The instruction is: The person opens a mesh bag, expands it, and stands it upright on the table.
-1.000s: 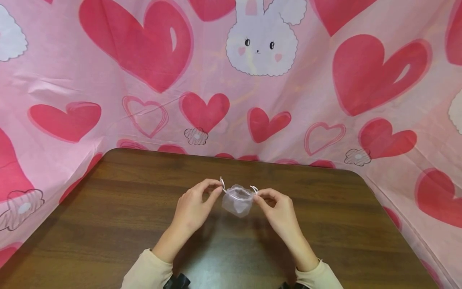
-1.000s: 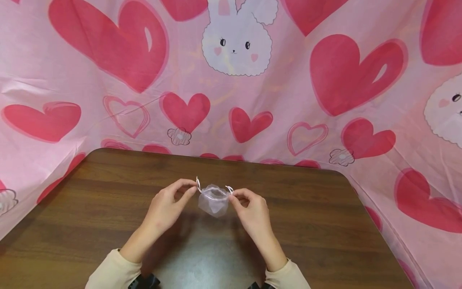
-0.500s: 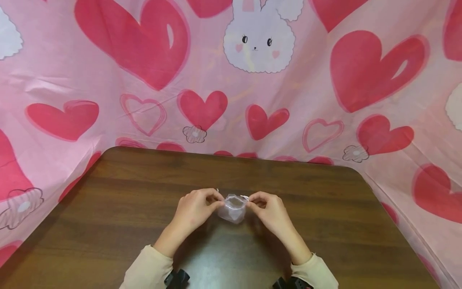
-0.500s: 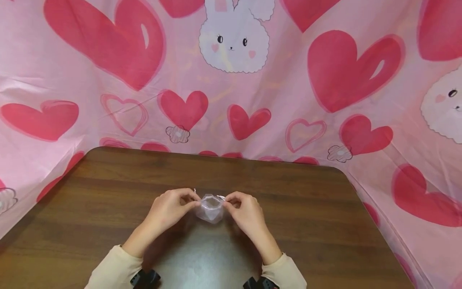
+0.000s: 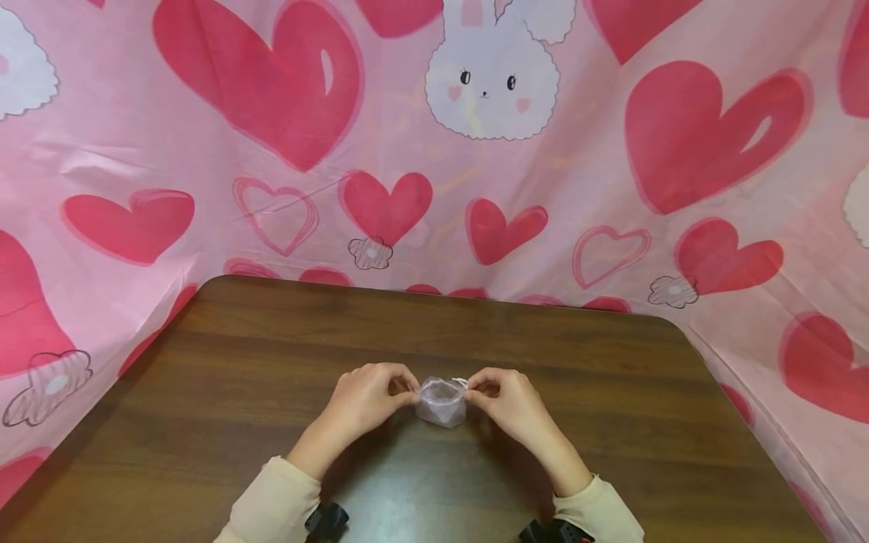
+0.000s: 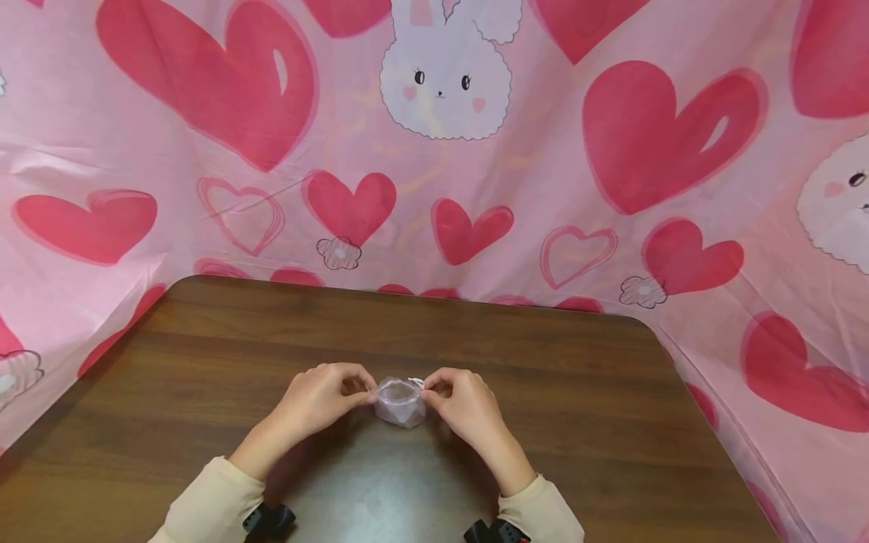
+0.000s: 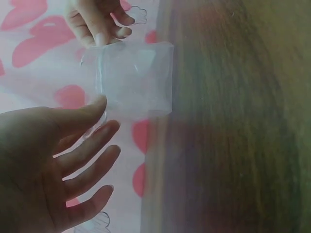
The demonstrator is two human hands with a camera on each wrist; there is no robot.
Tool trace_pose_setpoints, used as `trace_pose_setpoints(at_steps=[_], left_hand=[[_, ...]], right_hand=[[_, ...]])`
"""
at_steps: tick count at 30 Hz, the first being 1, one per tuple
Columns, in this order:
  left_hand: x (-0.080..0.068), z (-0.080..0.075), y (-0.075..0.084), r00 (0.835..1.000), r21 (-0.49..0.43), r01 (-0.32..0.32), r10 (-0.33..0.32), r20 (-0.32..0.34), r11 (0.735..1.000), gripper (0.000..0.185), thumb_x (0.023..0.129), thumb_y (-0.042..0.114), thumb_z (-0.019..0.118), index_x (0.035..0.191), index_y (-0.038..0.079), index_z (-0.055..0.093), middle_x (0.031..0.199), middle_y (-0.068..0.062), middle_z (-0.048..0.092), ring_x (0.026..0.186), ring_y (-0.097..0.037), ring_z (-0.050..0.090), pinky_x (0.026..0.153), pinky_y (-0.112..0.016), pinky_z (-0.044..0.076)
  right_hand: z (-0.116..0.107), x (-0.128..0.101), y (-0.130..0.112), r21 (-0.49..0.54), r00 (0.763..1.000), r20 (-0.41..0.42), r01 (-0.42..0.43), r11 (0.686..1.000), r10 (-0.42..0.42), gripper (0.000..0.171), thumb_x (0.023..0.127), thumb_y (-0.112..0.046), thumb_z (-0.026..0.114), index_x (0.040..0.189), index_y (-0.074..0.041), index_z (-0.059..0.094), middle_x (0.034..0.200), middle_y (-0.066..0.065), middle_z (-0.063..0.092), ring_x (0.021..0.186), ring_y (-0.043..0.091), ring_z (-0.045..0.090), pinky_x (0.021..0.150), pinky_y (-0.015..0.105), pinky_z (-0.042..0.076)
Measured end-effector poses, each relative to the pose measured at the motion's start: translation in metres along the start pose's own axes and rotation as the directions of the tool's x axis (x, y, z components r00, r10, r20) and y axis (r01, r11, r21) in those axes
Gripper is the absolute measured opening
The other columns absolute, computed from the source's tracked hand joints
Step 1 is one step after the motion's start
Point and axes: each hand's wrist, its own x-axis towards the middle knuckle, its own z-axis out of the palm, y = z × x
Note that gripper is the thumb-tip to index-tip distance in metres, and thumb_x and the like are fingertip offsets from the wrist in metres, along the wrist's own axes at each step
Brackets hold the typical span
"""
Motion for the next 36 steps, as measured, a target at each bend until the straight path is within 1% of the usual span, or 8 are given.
trace_pose_setpoints(at_steps=[5, 10, 12, 19, 27, 30, 33, 36], left_hand=[[-0.001, -0.005, 0.000, 1.000, -0.023, 0.009, -0.009, -0.003, 1.000, 0.016, 0.081, 0.036, 0.082, 0.093, 0.032, 0.072, 0.077, 0.017, 0.065, 0.076, -0.011, 0.063, 0.066, -0.038, 0.045], [-0.001, -0.007, 0.002, 0.999, -0.048, 0.012, -0.014, -0.045, 0.999, 0.020, 0.083, 0.037, 0.080, 0.101, 0.031, 0.073, 0.097, 0.013, 0.070, 0.083, -0.008, 0.066, 0.074, -0.042, 0.048], [0.000, -0.007, 0.003, 0.999, -0.051, 0.003, -0.006, -0.044, 0.999, 0.020, 0.084, 0.037, 0.079, 0.102, 0.030, 0.073, 0.101, 0.012, 0.070, 0.084, -0.008, 0.067, 0.075, -0.043, 0.049], [0.005, -0.004, 0.007, 1.000, -0.009, -0.014, 0.014, -0.017, 1.000, 0.013, 0.087, 0.039, 0.076, 0.098, 0.032, 0.074, 0.084, 0.016, 0.069, 0.079, -0.005, 0.065, 0.067, -0.038, 0.046], [0.010, -0.007, 0.012, 0.999, 0.038, -0.031, 0.032, -0.025, 0.999, 0.011, 0.088, 0.038, 0.074, 0.095, 0.031, 0.076, 0.080, 0.017, 0.069, 0.074, -0.006, 0.064, 0.062, -0.035, 0.045], [0.012, -0.006, 0.014, 0.999, 0.056, -0.045, 0.046, -0.012, 0.997, 0.013, 0.088, 0.040, 0.074, 0.096, 0.030, 0.077, 0.078, 0.017, 0.069, 0.071, -0.005, 0.063, 0.060, -0.033, 0.044], [0.014, -0.004, 0.015, 0.999, 0.076, -0.054, 0.054, 0.001, 0.996, 0.013, 0.087, 0.041, 0.074, 0.094, 0.030, 0.077, 0.076, 0.018, 0.068, 0.069, -0.005, 0.062, 0.058, -0.032, 0.043], [0.017, -0.002, 0.014, 0.999, 0.102, -0.053, 0.052, 0.014, 0.993, 0.012, 0.087, 0.040, 0.075, 0.090, 0.029, 0.077, 0.073, 0.017, 0.067, 0.066, -0.005, 0.061, 0.055, -0.030, 0.042]], right_hand=[[-0.001, -0.001, -0.005, -0.034, 1.000, 0.016, 0.005, 0.999, -0.005, 0.008, 0.083, -0.013, 0.080, 0.085, -0.015, 0.073, 0.076, -0.008, 0.068, 0.069, 0.008, 0.062, 0.066, 0.028, 0.050], [-0.005, 0.000, -0.005, -0.045, 1.000, 0.013, 0.010, 0.999, -0.010, 0.009, 0.083, -0.015, 0.081, 0.087, -0.016, 0.073, 0.078, -0.008, 0.069, 0.069, 0.007, 0.063, 0.067, 0.029, 0.050], [-0.007, -0.001, -0.006, -0.052, 1.000, 0.009, 0.001, 0.999, 0.000, 0.009, 0.083, -0.016, 0.081, 0.088, -0.016, 0.073, 0.078, -0.008, 0.069, 0.070, 0.007, 0.063, 0.067, 0.030, 0.050], [-0.012, -0.001, -0.010, -0.081, 1.000, 0.010, -0.010, 0.997, 0.010, 0.009, 0.085, -0.020, 0.080, 0.091, -0.017, 0.075, 0.080, -0.009, 0.070, 0.072, 0.007, 0.064, 0.067, 0.032, 0.050], [-0.014, 0.008, -0.020, -0.130, 1.000, -0.010, 0.021, 0.991, -0.023, 0.014, 0.085, -0.025, 0.080, 0.096, -0.017, 0.077, 0.087, -0.010, 0.072, 0.076, 0.007, 0.064, 0.066, 0.031, 0.050], [-0.012, 0.011, -0.027, -0.155, 0.999, 0.000, 0.038, 0.987, -0.039, 0.015, 0.084, -0.027, 0.080, 0.096, -0.018, 0.077, 0.084, -0.011, 0.071, 0.075, 0.007, 0.063, 0.067, 0.032, 0.050], [-0.008, 0.014, -0.033, -0.206, 0.998, 0.030, 0.066, 0.976, -0.061, 0.016, 0.084, -0.029, 0.080, 0.096, -0.019, 0.077, 0.080, -0.013, 0.068, 0.072, 0.006, 0.061, 0.064, 0.031, 0.050], [-0.002, 0.018, -0.038, -0.294, 0.994, 0.063, 0.099, 0.951, -0.084, 0.015, 0.083, -0.029, 0.081, 0.093, -0.018, 0.077, 0.077, -0.012, 0.067, 0.067, 0.005, 0.058, 0.059, 0.029, 0.048]])
